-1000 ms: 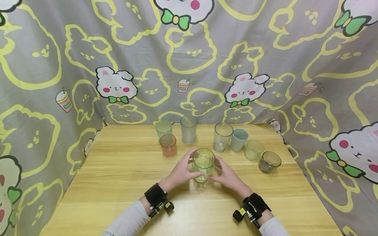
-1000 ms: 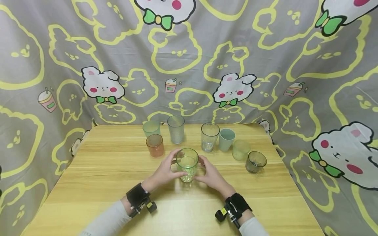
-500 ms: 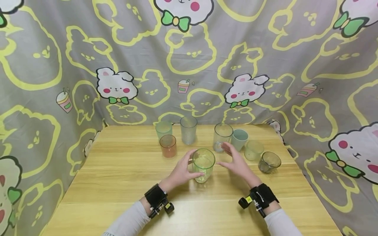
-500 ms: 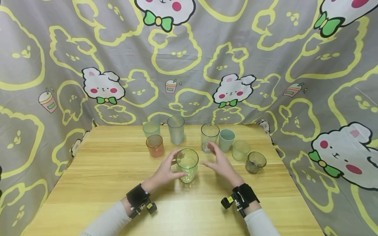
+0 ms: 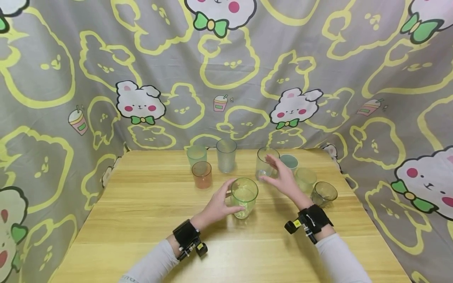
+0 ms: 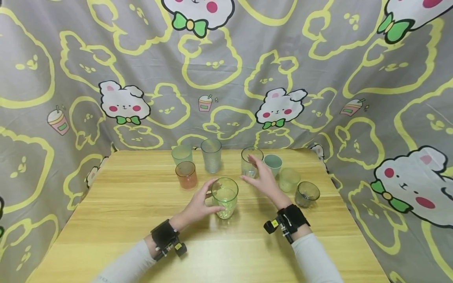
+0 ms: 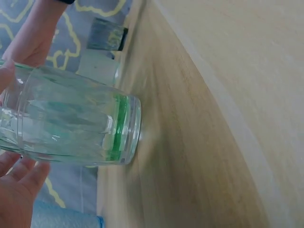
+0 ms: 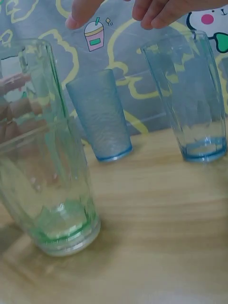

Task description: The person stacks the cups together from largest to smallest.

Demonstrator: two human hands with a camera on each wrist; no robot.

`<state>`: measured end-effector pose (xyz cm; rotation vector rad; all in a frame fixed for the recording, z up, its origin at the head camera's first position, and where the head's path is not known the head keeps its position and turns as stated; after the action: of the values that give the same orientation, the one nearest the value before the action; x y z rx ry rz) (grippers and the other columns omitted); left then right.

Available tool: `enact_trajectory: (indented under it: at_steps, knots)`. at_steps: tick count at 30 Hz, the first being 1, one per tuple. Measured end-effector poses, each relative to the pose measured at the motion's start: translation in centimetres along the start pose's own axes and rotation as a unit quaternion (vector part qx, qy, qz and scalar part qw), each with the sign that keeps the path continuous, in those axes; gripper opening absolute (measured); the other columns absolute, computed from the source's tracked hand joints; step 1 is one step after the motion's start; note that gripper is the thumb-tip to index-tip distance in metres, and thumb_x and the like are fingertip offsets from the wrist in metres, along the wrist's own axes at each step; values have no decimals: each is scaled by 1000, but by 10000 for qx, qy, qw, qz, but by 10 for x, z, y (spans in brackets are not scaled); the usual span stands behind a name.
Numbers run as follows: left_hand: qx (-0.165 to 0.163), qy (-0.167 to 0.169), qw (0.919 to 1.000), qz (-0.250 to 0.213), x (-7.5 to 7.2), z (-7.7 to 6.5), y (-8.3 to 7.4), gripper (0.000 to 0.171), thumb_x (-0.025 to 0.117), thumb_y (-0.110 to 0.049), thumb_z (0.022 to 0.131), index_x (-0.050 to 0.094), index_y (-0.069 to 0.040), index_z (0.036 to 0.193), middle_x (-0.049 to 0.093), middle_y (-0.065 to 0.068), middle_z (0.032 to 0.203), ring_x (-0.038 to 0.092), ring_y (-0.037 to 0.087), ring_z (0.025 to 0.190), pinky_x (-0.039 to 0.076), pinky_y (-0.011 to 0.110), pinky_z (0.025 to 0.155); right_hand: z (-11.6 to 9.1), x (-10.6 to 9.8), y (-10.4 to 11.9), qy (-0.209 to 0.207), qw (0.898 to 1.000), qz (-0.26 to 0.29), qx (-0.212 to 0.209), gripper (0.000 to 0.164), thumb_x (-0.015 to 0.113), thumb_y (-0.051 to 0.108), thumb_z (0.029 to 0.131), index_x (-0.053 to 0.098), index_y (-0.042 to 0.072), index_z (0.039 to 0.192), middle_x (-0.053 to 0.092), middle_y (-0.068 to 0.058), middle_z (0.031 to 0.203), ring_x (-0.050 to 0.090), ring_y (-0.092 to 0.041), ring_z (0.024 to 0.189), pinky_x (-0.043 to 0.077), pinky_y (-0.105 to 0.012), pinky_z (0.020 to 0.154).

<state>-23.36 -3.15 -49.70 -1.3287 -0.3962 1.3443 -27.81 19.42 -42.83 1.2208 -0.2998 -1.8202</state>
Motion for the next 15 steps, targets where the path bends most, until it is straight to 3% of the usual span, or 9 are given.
enact_trajectory:
  at_steps: [8,15]
  knots:
    - [-622,212,9958,-633,1,-2,-1,92,85,-29,73,33,-20,149,50,6,142,49,25,132,48,43,107,19,-13,1,-92,9993,-351,29,79,82,15,78,41,-1,144,52,-23,140,51,-40,128,45,-51,108]
    - [-793,291,9956,-416,1,-3,-5,96,86,-30,73,31,-17,150,48,8,145,50,26,132,49,43,106,28,-16,-7,152,9984,-441,328,84,81,22,79,36,-2,146,43,-24,147,45,-42,133,40,-53,112]
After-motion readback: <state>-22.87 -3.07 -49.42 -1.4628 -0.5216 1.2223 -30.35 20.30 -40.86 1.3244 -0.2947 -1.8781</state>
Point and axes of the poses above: each hand's wrist, its own z-axis towards the middle knuckle, its own x-axis out of the palm, y = z × x, the point moved 5 cm from there along z, towards the middle knuckle
